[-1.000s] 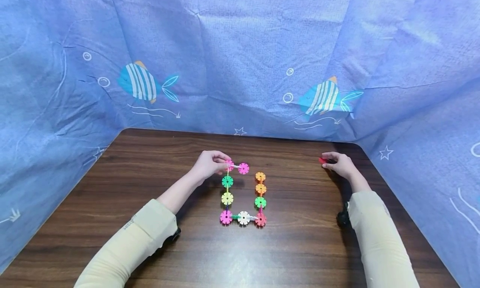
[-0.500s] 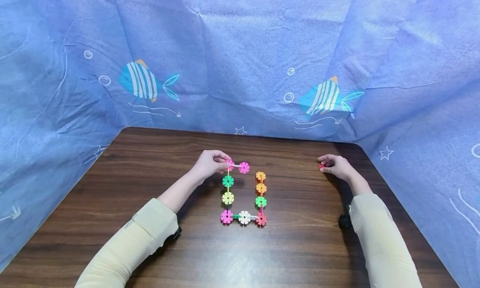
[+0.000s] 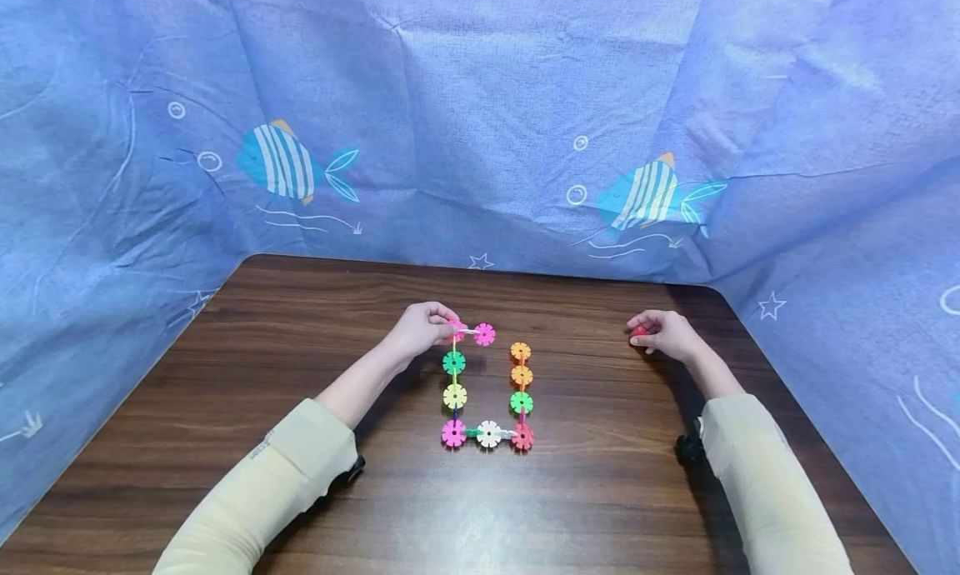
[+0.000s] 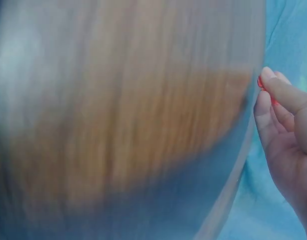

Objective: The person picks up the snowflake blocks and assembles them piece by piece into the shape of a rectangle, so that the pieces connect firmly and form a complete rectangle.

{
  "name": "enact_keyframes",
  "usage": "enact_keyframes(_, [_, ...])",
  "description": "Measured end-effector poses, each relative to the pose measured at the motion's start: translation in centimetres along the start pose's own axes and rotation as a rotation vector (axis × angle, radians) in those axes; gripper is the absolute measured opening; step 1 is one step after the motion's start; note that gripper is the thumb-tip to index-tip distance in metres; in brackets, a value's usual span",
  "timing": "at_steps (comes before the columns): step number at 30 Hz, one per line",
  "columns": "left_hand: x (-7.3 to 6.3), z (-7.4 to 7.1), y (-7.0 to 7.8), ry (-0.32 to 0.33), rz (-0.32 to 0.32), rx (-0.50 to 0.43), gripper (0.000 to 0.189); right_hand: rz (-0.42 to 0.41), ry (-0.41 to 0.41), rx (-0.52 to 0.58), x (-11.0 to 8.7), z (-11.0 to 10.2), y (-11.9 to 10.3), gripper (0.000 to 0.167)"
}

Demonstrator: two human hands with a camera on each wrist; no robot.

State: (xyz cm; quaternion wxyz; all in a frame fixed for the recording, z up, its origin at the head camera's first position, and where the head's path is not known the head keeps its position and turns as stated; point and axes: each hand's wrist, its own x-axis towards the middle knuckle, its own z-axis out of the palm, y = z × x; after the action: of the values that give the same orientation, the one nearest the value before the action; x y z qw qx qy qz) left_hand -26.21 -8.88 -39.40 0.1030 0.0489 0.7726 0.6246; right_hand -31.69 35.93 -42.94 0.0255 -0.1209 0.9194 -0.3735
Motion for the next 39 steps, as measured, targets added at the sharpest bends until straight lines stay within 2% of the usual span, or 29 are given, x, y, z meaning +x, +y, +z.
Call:
enact_keyframes(6, [-0.5,0.1,0.0,-0.008,-0.01,-0.027,0.016,-0.007,0.076,-0.024,0.0,0.5,-2.3,0.024])
enact_keyframes(10, [-0.6,0.1,0.0,-0.01,-0.016,-0.039,0.016,-0.015,0.092,-0.03,-0.1,0.8,-4.3,0.022])
enact_keyframes(19, [-0.4,0.1,-0.1,0.007,0.002,-0.056,0.019,-0.164,0.153,-0.054,0.0,1.9,-8.3,0.017])
enact_keyframes(27, [-0.5,0.2,0.0,0.006,0.009,-0.067,0.025,-0.238,0.187,0.009,-0.3,3.6,-11.4,0.015])
enact_keyframes(39, [-0.4,0.2,0.3,-0.019,0.062,-0.094,0.024,-0.364,0.256,0.039,-1.1,6.4,-14.8,0.011])
